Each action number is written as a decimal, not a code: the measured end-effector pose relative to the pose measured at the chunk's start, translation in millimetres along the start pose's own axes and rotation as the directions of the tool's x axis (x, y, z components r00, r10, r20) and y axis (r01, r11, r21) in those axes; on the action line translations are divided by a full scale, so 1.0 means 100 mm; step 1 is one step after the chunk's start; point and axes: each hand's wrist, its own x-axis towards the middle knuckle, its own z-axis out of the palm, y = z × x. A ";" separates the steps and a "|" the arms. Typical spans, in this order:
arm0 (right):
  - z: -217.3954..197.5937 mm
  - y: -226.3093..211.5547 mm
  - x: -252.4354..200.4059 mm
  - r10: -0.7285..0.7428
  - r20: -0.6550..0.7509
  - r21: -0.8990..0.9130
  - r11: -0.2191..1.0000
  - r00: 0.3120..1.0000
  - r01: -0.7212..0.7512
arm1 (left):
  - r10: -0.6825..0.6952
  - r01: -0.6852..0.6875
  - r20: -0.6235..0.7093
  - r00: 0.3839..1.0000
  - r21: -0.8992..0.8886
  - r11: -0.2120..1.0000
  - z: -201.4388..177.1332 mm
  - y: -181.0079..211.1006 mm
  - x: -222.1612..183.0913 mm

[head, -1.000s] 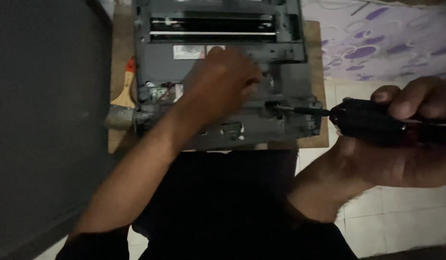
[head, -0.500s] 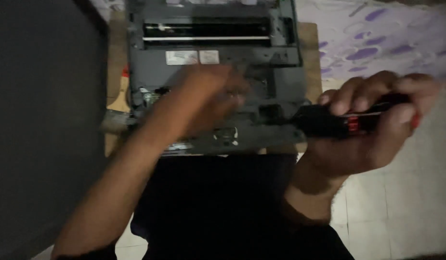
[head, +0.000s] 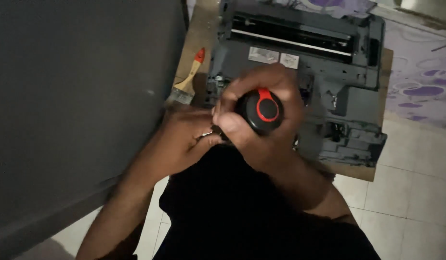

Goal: Removing screws and prying off the internal plastic panels of a printer chassis.

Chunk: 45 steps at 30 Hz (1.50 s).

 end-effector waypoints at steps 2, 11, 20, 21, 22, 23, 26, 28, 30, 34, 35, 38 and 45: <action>0.04 0.08 0.01 0.025 0.019 0.002 1.000 0.999 -0.026 | -0.007 0.008 0.015 1.000 -0.041 0.999 0.01 -0.12 -0.07; 0.06 0.26 -0.09 -0.004 0.033 -0.111 0.994 0.999 0.008 | -0.091 0.090 0.003 0.996 -0.150 0.985 0.12 -0.27 -0.17; 0.09 0.29 -0.14 0.015 0.034 -0.165 0.986 0.999 -0.009 | -0.135 0.133 -0.018 0.991 -0.075 0.988 0.21 -0.47 -0.29; 0.09 0.30 -0.15 0.046 0.037 -0.133 0.990 0.998 -0.041 | -0.132 0.132 -0.019 0.991 -0.042 0.990 0.22 -0.48 -0.29; 0.10 0.29 -0.15 0.046 0.034 -0.134 0.990 0.998 -0.041 | -0.131 0.130 -0.015 0.991 -0.042 0.991 0.23 -0.51 -0.29; 0.11 0.29 -0.15 0.081 0.056 -0.022 0.997 0.995 -0.080 | -0.084 0.083 -0.033 0.996 -0.023 0.996 0.24 -0.53 -0.30; 0.12 0.27 -0.18 0.109 0.098 0.081 0.990 0.989 -0.117 | -0.046 0.043 -0.058 0.997 -0.060 0.997 0.22 -0.51 -0.31; 0.13 0.25 -0.20 0.110 0.115 0.071 0.990 0.987 -0.119 | -0.061 0.053 -0.065 0.996 -0.120 0.991 0.23 -0.51 -0.34; 0.15 0.22 -0.19 0.098 0.122 0.029 0.994 0.988 -0.102 | -0.067 0.053 -0.074 0.995 -0.178 0.983 0.25 -0.55 -0.39; 0.13 0.17 -0.19 0.148 0.148 -0.071 0.988 0.978 -0.138 | 0.000 -0.004 -0.080 0.997 -0.051 0.999 0.22 -0.53 -0.37; 0.14 0.16 -0.19 0.033 0.148 -0.126 0.992 0.988 -0.014 | -0.002 -0.003 -0.095 0.996 -0.058 0.998 0.23 -0.54 -0.39; 0.18 0.06 -0.18 -0.065 0.168 -0.182 0.979 0.984 0.096 | -0.005 -0.005 -0.130 0.991 -0.075 0.997 0.27 -0.58 -0.42; -0.01 0.17 -0.05 0.017 0.485 0.172 0.978 0.874 -0.115 | 0.004 -0.032 -0.215 0.977 -0.129 0.991 0.37 -0.66 -0.47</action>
